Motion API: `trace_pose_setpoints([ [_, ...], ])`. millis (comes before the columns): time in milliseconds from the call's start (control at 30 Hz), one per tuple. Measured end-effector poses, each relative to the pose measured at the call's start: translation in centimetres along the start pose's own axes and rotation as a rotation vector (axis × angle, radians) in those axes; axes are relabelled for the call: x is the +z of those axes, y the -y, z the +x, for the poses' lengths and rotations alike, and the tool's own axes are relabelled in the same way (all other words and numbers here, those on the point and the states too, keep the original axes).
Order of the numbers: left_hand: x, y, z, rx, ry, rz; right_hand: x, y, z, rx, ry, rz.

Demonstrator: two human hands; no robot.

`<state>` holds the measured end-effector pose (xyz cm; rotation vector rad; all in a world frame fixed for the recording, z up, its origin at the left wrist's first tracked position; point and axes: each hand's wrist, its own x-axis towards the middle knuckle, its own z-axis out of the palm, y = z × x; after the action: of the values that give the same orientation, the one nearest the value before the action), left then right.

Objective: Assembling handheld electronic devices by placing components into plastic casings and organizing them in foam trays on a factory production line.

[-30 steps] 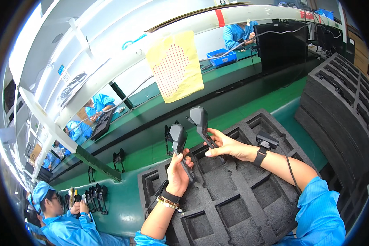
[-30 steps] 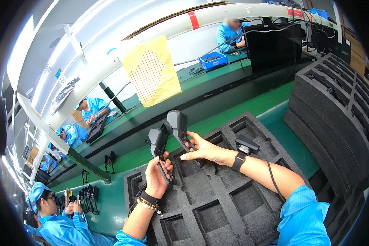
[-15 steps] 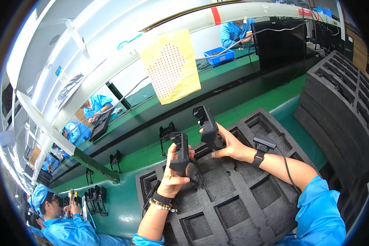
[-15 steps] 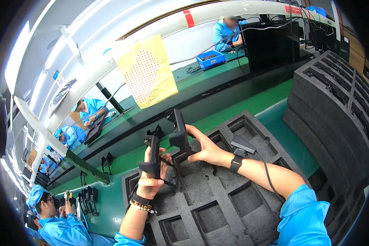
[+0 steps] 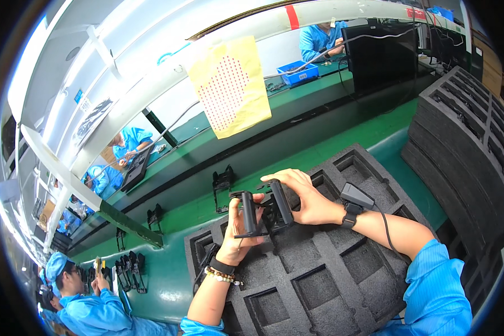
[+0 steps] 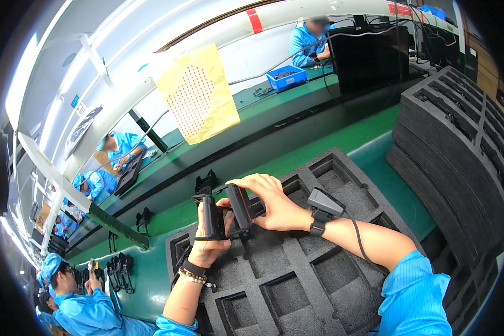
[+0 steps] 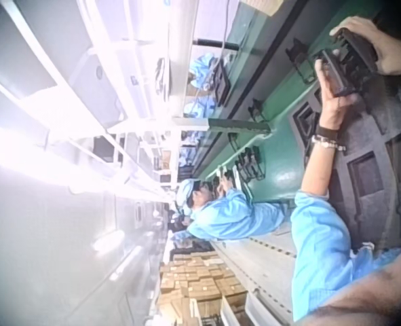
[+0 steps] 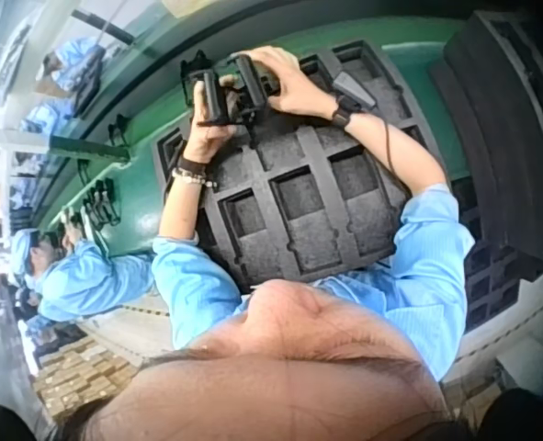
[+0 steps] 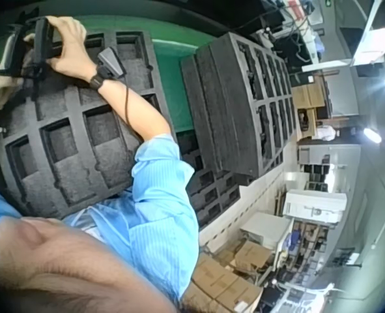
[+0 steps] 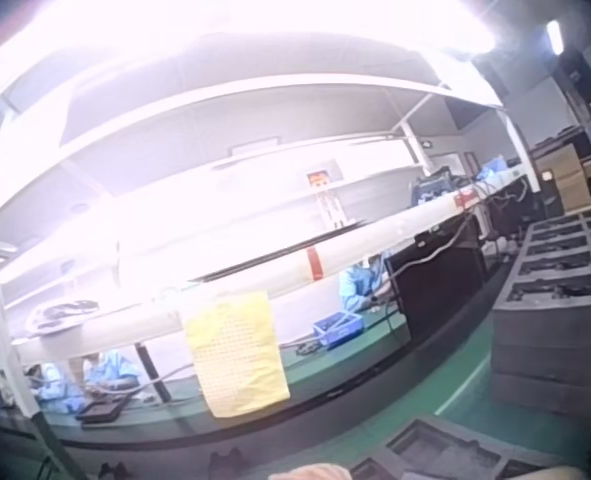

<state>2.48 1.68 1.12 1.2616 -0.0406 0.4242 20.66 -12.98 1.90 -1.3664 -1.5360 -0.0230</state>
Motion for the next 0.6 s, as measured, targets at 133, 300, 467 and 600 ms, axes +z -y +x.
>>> trace_pose_setpoints([
  [133,0.76,-0.32,0.15,0.040,-0.109,-0.009,-0.16,0.50,0.07,0.050,-0.033,0.002],
  [300,0.83,-0.13,0.62,0.059,-0.158,0.000,-0.16,0.13,0.11,0.016,-0.077,0.009],
  [467,0.82,-0.16,0.54,0.092,-0.229,0.031,-0.11,0.54,0.35,-0.116,-0.129,0.023],
  [600,1.28,-0.21,0.59,0.171,-0.318,0.283,0.00,0.86,0.50,-0.205,-0.166,-0.054],
])
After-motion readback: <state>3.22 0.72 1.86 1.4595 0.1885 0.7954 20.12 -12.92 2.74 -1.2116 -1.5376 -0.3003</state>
